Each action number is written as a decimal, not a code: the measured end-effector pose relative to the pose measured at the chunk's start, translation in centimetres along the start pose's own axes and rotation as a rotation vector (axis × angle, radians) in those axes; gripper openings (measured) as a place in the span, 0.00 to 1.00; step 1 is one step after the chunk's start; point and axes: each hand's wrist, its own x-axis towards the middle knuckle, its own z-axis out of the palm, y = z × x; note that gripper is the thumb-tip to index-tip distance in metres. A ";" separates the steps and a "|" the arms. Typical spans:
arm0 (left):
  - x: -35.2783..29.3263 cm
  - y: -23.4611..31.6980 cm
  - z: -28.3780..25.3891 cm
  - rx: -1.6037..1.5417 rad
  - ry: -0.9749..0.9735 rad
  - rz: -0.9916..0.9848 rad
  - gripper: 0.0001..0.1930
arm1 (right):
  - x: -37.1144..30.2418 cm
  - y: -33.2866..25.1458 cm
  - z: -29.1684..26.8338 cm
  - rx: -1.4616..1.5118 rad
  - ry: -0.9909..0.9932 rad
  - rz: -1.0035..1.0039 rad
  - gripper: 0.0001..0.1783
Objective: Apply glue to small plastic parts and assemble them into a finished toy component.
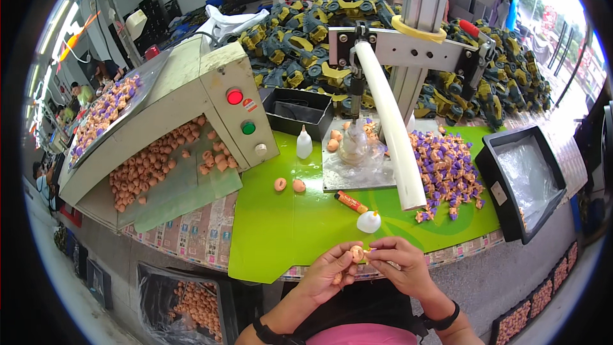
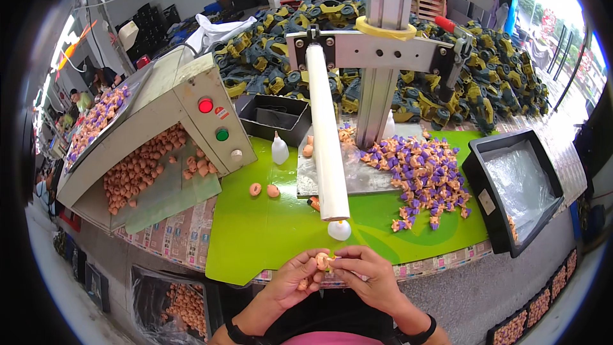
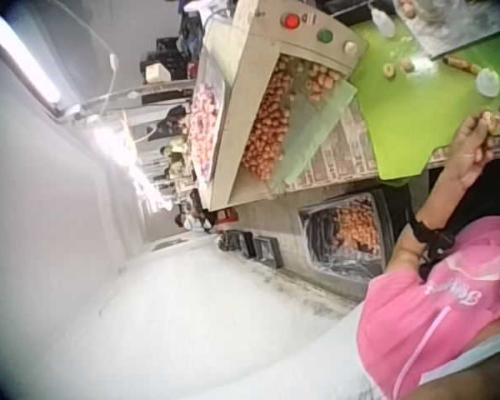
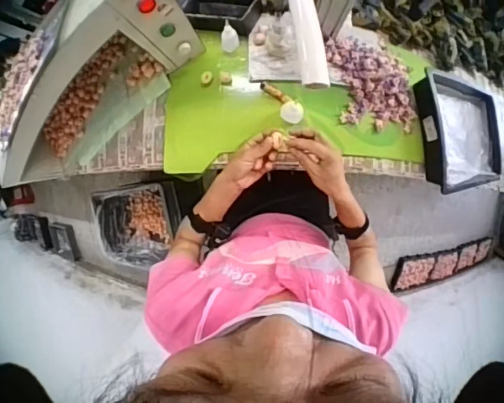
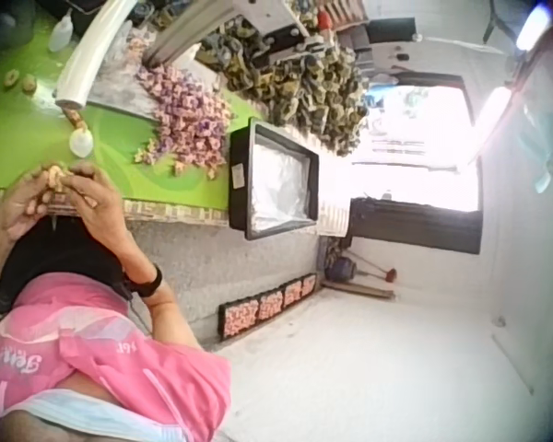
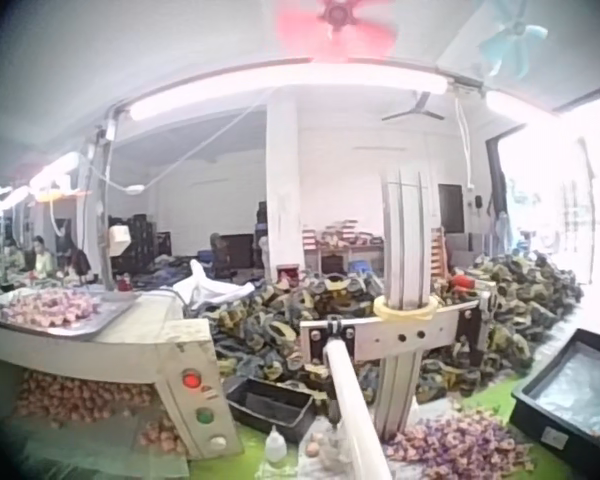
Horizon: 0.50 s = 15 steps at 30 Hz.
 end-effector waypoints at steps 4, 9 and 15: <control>0.1 -0.4 -0.2 0.024 -0.024 -0.003 0.17 | 0.0 -0.3 0.2 0.009 -0.005 0.065 0.11; 0.0 -0.7 -0.8 0.050 -0.015 0.010 0.17 | 0.1 0.0 0.0 -0.051 -0.028 0.007 0.13; 0.2 -0.6 -0.6 0.144 0.045 -0.038 0.15 | -0.3 0.6 -0.2 -0.092 -0.002 -0.023 0.12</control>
